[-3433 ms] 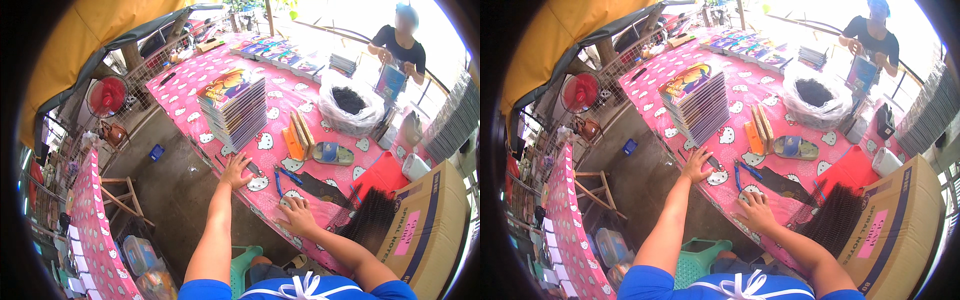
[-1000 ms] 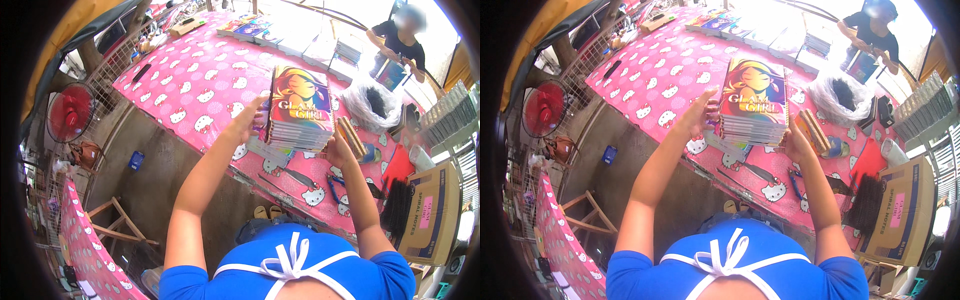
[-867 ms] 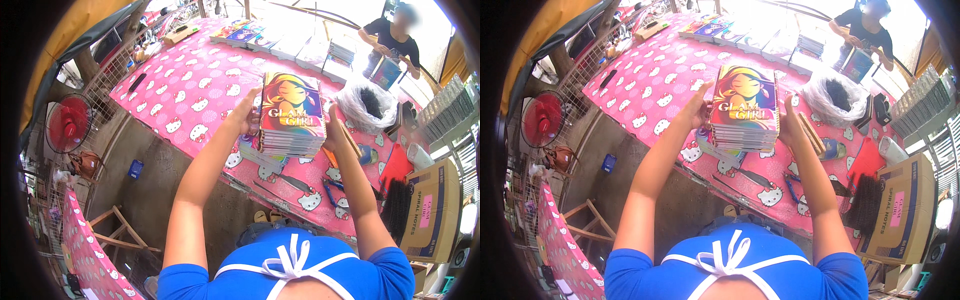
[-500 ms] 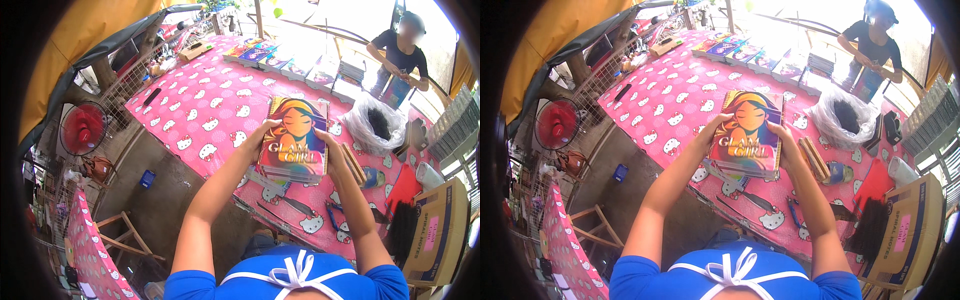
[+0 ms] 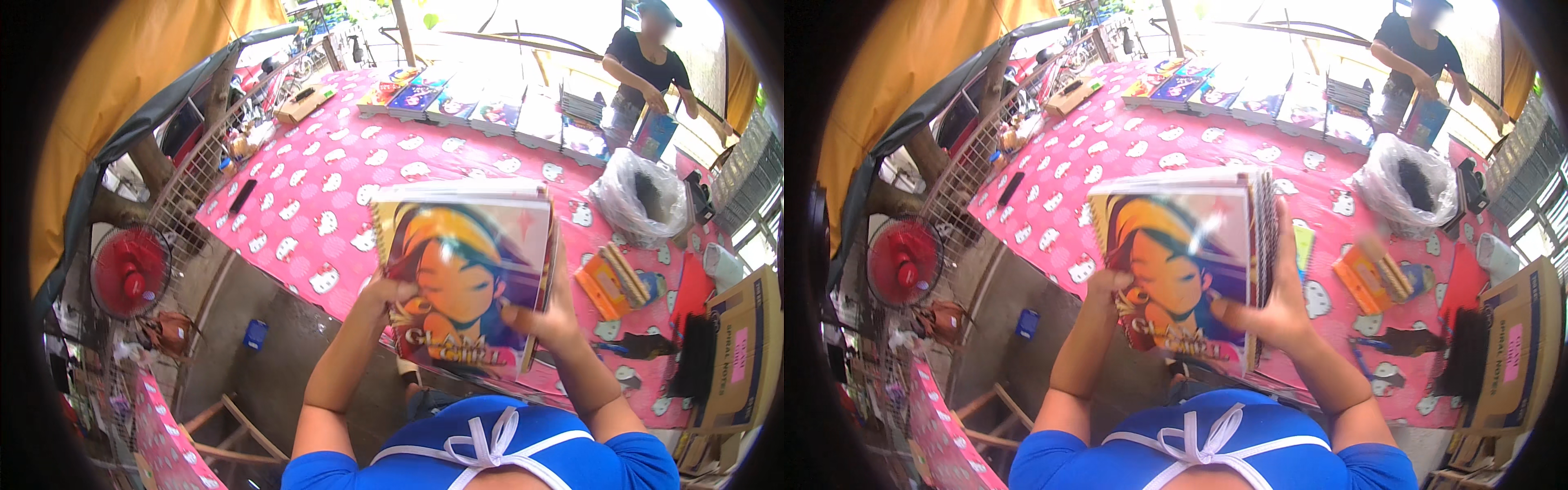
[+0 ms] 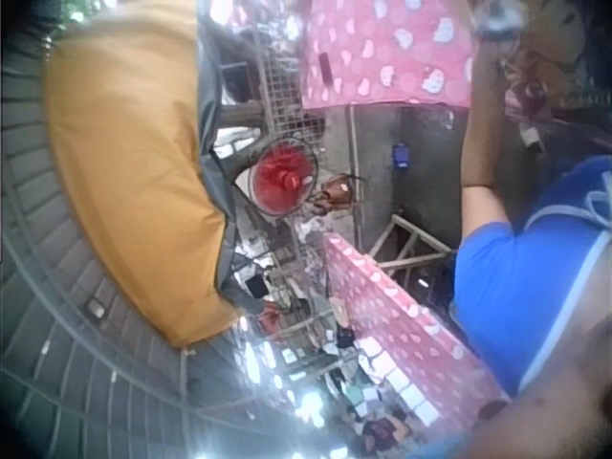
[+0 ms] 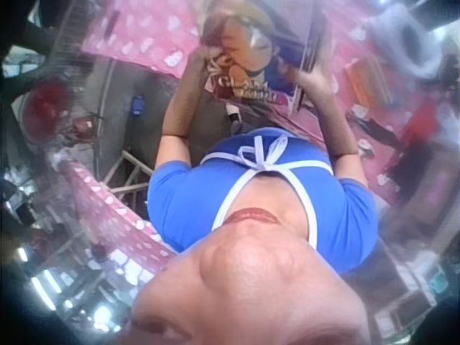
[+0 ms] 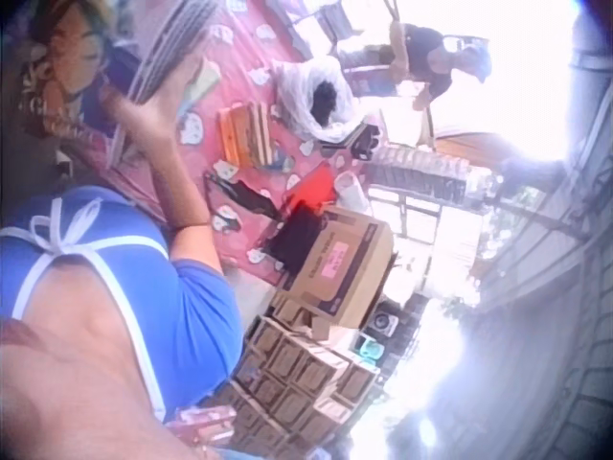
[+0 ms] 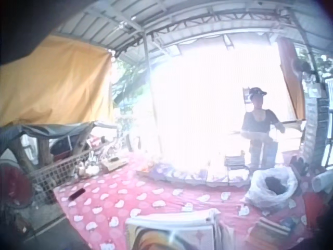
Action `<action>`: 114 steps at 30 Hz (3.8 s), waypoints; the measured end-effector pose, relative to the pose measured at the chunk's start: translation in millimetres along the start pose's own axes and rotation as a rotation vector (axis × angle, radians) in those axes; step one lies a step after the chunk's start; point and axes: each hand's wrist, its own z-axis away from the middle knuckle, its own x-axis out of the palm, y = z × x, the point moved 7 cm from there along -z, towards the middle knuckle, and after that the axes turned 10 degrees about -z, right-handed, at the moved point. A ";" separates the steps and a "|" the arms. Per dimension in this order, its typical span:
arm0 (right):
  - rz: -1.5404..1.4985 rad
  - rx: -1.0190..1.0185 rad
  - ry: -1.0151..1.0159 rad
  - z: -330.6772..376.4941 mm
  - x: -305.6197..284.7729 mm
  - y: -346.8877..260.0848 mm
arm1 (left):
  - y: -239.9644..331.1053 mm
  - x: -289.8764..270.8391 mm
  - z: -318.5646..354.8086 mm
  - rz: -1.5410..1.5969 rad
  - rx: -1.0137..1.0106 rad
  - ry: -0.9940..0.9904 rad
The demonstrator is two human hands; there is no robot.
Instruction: The person uses a blue tool to trim plastic spiral bindings on a stack of notebooks and then places the finished notebooks into a cardboard box.
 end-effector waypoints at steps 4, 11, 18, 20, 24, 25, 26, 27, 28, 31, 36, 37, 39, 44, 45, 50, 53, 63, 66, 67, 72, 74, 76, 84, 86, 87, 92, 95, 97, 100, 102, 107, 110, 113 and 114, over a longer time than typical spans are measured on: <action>0.227 -0.034 -0.064 -10.0 75.1 71.8 | 7.7 -108.2 15.5 0.199 0.210 -0.162; 0.179 -0.177 -0.154 -67.4 146.3 166.0 | -16.2 -253.5 -15.5 -0.710 0.319 -0.397; 0.684 -0.008 -0.338 -38.7 125.3 285.9 | -100.7 -309.0 -65.6 -0.767 0.381 -0.571; 0.631 0.035 -0.359 -35.1 120.6 298.1 | -122.0 -317.6 -69.5 -0.755 0.346 -0.614; 0.740 -0.044 -0.463 -7.0 85.6 346.1 | -151.5 -322.1 -75.0 -0.734 0.289 -0.738; 0.820 -0.114 -0.473 -3.3 83.8 355.8 | -158.9 -326.1 -73.4 -0.797 0.374 -0.745; 0.889 -0.147 -0.468 2.6 79.3 362.6 | -131.7 -306.7 -76.8 -0.717 0.563 -0.648; 0.935 -0.177 -0.455 3.7 78.5 365.0 | -100.4 -290.9 -75.3 -0.659 0.749 -0.524; 0.906 -0.144 -0.469 -7.5 92.3 366.5 | -163.4 -326.9 -84.1 -0.662 0.445 -0.643; 0.541 0.200 -0.262 -43.7 112.7 344.7 | -132.1 -313.1 -96.2 -0.955 0.441 -0.685; -0.019 0.180 0.215 -188.8 152.5 309.3 | -35.5 -344.5 -175.3 -0.005 -0.253 -0.238; -0.123 0.259 0.236 -223.5 156.2 322.7 | -25.9 -362.1 -200.6 0.045 -0.293 -0.193; -0.341 0.467 0.269 -288.3 160.7 358.6 | 4.9 -389.4 -256.4 0.110 -0.259 -0.287; -0.649 0.753 0.228 -423.4 175.3 464.0 | 52.9 -484.1 -389.9 0.032 -0.388 -0.260; -0.673 0.749 0.227 -449.4 173.8 478.5 | 58.5 -506.3 -413.0 -0.051 -0.394 -0.119; -0.701 0.711 0.314 -544.2 140.1 553.6 | 68.6 -550.0 -517.0 -0.121 -0.376 -0.097; -0.591 0.725 0.376 -569.2 172.7 555.9 | 61.2 -637.4 -557.0 -0.060 -0.345 -0.088; 0.560 0.668 -0.162 -498.6 110.9 378.1 | 98.6 -606.7 -585.0 -0.252 -0.149 -0.274; 0.807 0.511 -0.229 -417.6 58.5 262.2 | 160.9 -641.4 -531.6 -0.489 0.149 0.058; 0.733 0.538 -0.138 -379.3 19.3 233.4 | 173.3 -625.8 -520.4 -0.554 0.254 0.143; 0.909 0.979 0.757 -84.9 -148.2 96.6 | 83.9 -419.9 -388.8 0.033 0.044 0.186; 0.572 0.792 0.914 8.7 -173.7 100.7 | 10.7 -336.2 -339.0 0.074 0.026 -0.012; 0.178 0.870 1.155 52.8 -167.5 110.8 | -49.1 -224.2 -261.3 0.089 -0.431 -0.291; -0.317 0.809 0.613 70.2 -142.4 171.0 | -158.8 9.4 -140.5 0.025 -0.805 -0.561; -0.472 0.772 0.569 46.7 -102.8 155.3 | -166.1 35.2 -137.9 0.070 -0.749 -0.542; -0.469 0.750 0.568 45.8 -102.9 154.9 | -198.5 34.1 -147.7 0.026 -0.763 -0.419; -0.461 0.672 0.600 60.6 -118.1 156.7 | -192.5 50.3 -140.2 0.255 -0.771 -0.407; -0.384 0.667 0.604 58.1 -132.5 164.2 | -181.9 52.3 -141.2 0.309 -0.750 -0.408; -0.350 0.678 0.603 62.6 -135.2 170.8 | -169.6 51.7 -136.3 0.316 -0.706 -0.456; -0.342 0.693 0.607 73.6 -143.4 180.9 | -143.8 51.8 -122.5 0.294 -0.689 -0.490; -0.346 0.673 0.589 80.8 -145.4 185.0 | -137.8 47.5 -118.6 0.309 -0.685 -0.518; -0.220 0.480 0.530 55.3 -104.8 156.2 | -140.6 16.8 -114.6 0.256 -0.582 -0.512; -0.137 0.354 0.538 43.0 -77.9 142.5 | -142.3 -8.9 -124.5 0.201 -0.406 -0.590; 0.014 0.221 0.476 29.7 -60.5 155.6 | -129.7 -41.8 -137.0 0.027 -0.225 -0.649; 0.127 0.149 0.365 19.4 -54.6 158.8 | -115.7 -55.0 -142.7 -0.093 -0.068 -0.683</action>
